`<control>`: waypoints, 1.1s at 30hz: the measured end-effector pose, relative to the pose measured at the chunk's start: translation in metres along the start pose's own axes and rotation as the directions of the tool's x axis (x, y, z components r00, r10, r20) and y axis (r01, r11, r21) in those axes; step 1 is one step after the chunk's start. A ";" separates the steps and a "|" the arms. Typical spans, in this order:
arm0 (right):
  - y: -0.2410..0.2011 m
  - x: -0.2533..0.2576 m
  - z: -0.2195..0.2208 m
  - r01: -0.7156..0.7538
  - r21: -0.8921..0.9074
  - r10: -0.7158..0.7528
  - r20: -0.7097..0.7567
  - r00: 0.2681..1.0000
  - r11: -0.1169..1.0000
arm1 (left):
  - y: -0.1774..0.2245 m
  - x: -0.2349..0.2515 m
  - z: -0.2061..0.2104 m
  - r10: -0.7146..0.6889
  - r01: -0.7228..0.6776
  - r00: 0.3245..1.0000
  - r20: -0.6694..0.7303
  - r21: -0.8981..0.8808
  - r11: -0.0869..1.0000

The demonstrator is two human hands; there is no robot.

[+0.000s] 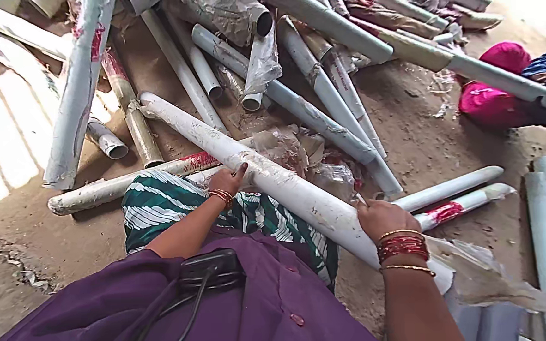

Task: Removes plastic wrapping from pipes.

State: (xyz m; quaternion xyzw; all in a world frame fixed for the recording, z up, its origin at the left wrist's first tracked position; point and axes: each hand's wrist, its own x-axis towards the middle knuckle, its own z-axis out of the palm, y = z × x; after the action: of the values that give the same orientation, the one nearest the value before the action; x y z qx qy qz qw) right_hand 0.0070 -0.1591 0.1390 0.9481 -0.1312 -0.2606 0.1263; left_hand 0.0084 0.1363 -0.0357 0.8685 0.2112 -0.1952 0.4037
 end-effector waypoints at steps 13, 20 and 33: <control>0.002 0.014 -0.001 0.008 -0.016 -0.008 0.046 0.999 1.000 | 0.036 0.021 -0.017 -0.118 0.085 0.947 0.298 0.118 0.989; 0.005 0.009 0.003 0.019 0.007 -0.019 0.037 0.999 1.000 | 0.011 0.016 0.008 -0.195 0.197 0.967 0.165 0.003 0.980; 0.009 0.004 0.007 0.037 -0.007 -0.037 0.019 0.999 0.999 | -0.011 0.052 0.023 -0.341 0.345 0.929 0.143 0.001 0.939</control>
State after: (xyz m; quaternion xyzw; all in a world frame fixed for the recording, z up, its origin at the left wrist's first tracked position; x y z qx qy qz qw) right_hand 0.0050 -0.1697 0.1343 0.9475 -0.1137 -0.2722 0.1235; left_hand 0.0418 0.1354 -0.0826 0.7974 0.3328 -0.3211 0.3876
